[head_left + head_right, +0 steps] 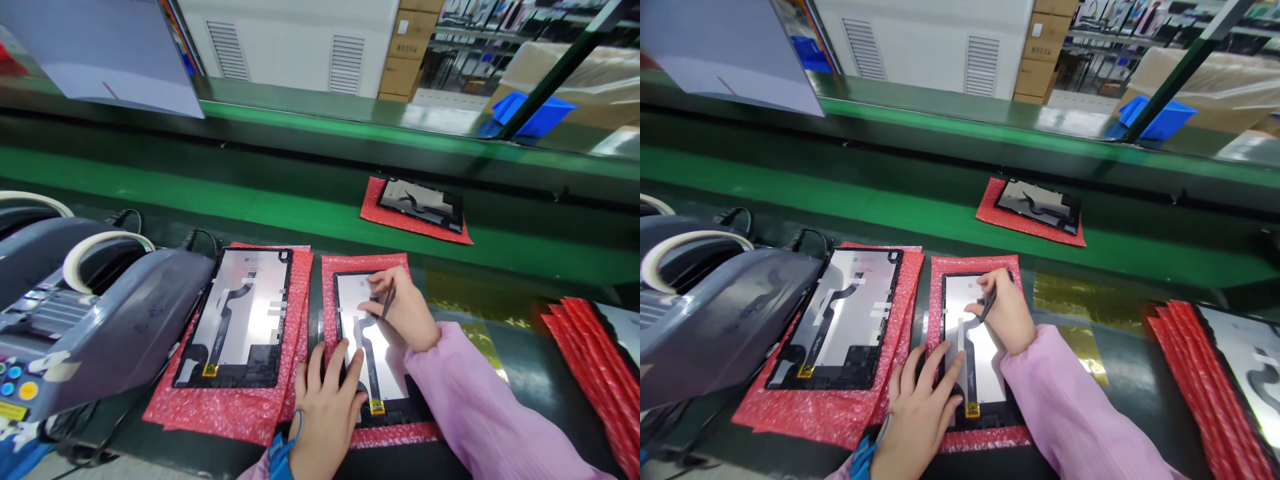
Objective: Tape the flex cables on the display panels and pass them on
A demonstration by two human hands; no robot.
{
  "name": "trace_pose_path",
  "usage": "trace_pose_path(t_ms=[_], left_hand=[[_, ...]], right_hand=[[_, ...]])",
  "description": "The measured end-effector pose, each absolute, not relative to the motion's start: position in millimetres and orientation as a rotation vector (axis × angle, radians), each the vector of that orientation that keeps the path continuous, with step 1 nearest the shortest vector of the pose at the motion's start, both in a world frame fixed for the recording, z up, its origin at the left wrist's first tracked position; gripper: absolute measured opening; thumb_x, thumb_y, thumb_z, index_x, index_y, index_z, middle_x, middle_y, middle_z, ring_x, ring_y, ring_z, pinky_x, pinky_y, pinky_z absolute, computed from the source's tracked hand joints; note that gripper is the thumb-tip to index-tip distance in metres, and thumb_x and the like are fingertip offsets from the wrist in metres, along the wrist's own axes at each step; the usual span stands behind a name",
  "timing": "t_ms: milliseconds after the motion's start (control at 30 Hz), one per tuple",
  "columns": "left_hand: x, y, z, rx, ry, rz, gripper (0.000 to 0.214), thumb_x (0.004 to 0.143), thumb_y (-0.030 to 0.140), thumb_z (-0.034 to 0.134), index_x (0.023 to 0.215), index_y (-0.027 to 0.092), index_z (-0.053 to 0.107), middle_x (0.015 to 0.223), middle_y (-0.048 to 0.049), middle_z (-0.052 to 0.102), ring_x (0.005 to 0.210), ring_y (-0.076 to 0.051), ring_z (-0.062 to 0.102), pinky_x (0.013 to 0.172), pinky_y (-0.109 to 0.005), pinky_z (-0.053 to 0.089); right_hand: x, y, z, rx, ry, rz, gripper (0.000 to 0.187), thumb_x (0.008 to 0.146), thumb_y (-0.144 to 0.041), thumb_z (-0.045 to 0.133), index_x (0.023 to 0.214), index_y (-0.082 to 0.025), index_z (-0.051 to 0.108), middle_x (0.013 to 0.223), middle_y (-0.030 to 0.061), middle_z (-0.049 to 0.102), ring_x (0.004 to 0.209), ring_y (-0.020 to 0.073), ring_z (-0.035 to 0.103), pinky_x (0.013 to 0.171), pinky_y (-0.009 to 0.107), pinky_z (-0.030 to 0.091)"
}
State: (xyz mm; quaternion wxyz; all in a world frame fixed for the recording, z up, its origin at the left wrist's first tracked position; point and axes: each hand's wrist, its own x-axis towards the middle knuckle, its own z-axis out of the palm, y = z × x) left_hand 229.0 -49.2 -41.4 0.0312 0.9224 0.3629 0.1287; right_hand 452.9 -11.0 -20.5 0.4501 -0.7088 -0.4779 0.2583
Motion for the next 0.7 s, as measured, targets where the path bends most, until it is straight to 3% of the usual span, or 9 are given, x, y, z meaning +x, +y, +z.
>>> trace_pose_path(t_ms=[100, 200, 400, 567, 700], left_hand=[[228.0, -49.1, -43.0, 2.872, 1.099, 0.385, 0.051, 0.094, 0.035, 0.061, 0.145, 0.034, 0.054, 0.148, -0.0043, 0.056, 0.135, -0.037, 0.042, 0.102, -0.051, 0.038], [227.5, -47.0, -45.4, 2.88, 1.058, 0.403, 0.053, 0.095, 0.037, 0.059, 0.147, 0.035, 0.052, 0.15, -0.0053, 0.055, 0.138, -0.037, 0.042, 0.105, -0.05, 0.036], [226.0, -42.3, -50.1, 2.903, 0.995, 0.488, 0.048, 0.096, 0.03, 0.056, 0.144, 0.031, 0.056, 0.146, -0.007, 0.059, 0.137, -0.034, 0.045, 0.105, -0.047, 0.035], [224.6, -40.0, -51.7, 2.953, 0.994, 0.581, 0.065, 0.09, 0.024, 0.059, 0.153, 0.026, 0.043, 0.152, -0.0115, 0.052, 0.141, -0.032, 0.042, 0.11, -0.047, 0.031], [224.9, -36.9, -52.1, 3.018, 0.911, 0.62, 0.069, 0.086, 0.026, 0.058, 0.154, 0.03, 0.042, 0.152, -0.0072, 0.054, 0.142, -0.032, 0.039, 0.115, -0.048, 0.021]], right_hand=[[476.8, -21.7, -13.2, -1.989, -1.083, 0.416, 0.049, 0.076, -0.06, 0.072, 0.089, -0.027, 0.039, 0.096, 0.0073, 0.065, 0.08, 0.0249, 0.064, 0.072, 0.038, 0.049], [492.6, -40.2, -7.7, -2.338, -1.036, 0.342, 0.044, 0.077, -0.058, 0.067, 0.088, -0.027, 0.037, 0.077, 0.0015, 0.059, 0.061, 0.0236, 0.058, 0.06, 0.035, 0.042], [476.7, -50.8, -9.7, -2.2, -1.016, 0.664, 0.043, 0.071, -0.05, 0.07, 0.087, -0.028, 0.036, 0.061, -0.0076, 0.049, 0.054, 0.0207, 0.053, 0.053, 0.031, 0.038], [483.6, -41.1, 6.8, -1.762, -0.997, 0.597, 0.041, 0.08, -0.056, 0.066, 0.084, -0.028, 0.037, 0.074, -0.0057, 0.048, 0.066, 0.0161, 0.051, 0.061, 0.028, 0.045], [568.9, -25.4, 33.2, -1.815, -0.851, 0.288, 0.046, 0.08, -0.058, 0.068, 0.092, -0.028, 0.035, 0.085, -0.0029, 0.052, 0.066, 0.0141, 0.052, 0.062, 0.028, 0.046]])
